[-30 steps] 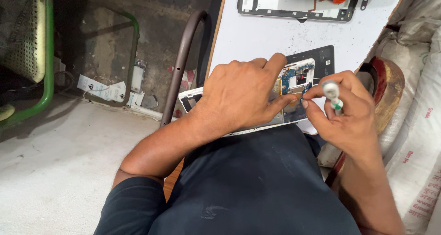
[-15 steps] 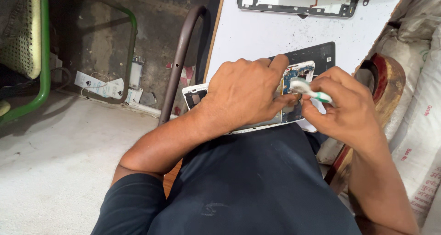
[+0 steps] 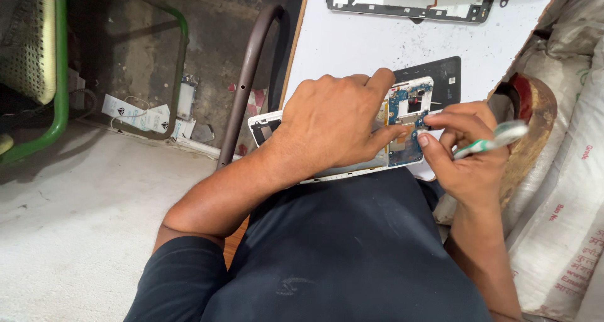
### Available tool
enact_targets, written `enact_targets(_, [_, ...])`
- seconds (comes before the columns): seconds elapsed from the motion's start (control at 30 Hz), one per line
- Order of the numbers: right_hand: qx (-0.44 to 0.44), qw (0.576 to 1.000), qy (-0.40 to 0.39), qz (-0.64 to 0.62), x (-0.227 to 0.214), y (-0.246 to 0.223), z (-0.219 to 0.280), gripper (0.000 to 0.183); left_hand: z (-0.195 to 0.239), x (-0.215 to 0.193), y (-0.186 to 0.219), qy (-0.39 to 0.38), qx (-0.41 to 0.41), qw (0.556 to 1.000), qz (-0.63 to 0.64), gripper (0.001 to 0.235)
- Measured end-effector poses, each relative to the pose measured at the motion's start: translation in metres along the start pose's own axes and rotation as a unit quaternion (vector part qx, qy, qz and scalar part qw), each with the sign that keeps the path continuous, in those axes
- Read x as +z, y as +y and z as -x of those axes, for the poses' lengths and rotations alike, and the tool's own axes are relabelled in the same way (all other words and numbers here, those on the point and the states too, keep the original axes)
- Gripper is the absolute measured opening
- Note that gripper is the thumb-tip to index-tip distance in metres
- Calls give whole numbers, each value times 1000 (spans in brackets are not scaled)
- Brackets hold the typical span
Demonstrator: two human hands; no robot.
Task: The person uses a screwdriver to pry open a smartphone back cover and then uses a toothbrush to clean the internal components of a white smartphone. The person handles multiple disassembled phone parts on a cluttered workbench.
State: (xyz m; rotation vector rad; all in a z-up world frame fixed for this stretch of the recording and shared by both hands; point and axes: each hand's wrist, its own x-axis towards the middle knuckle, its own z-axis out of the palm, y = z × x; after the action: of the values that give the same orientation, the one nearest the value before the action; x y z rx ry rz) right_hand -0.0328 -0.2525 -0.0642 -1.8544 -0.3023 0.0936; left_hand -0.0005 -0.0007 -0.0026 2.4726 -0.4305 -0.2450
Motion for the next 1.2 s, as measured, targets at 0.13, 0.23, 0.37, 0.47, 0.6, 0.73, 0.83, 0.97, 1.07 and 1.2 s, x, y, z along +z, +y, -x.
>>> enact_targets(0.13, [-18,998,-7,59,-1,-3,-2,20,0,0,-1,-2,-4,1000,-1,59])
enact_targets(0.23, [-15,997,1,71,0,-3,2,17,0,1,-1,-7,-9,1000,-9,60])
enact_targets(0.37, [-19,997,42,68,11,-5,13,16,4,1,-2,24,2,1000,1,58])
enact_targets(0.47, [-47,994,67,74,18,-11,15,12,10,-1,-3,48,14,998,23,56])
enact_targets(0.6, [-83,988,98,90,20,-42,2,16,16,-20,-1,79,26,993,84,54])
enact_targets(0.73, [-87,982,166,28,15,-84,-22,23,18,-36,6,116,7,979,169,53])
enact_targets(0.83, [-153,960,162,170,-4,-118,-44,20,16,-44,19,177,46,954,237,49])
enact_targets(0.97, [-166,946,71,269,-41,-135,-64,17,10,-36,34,116,-5,928,353,46])
enact_targets(1.07, [-184,952,32,243,-51,-122,-69,14,5,-21,41,119,-18,894,431,48])
enact_targets(1.2, [-173,968,39,176,-40,-102,-67,12,5,-16,32,97,-57,889,444,52])
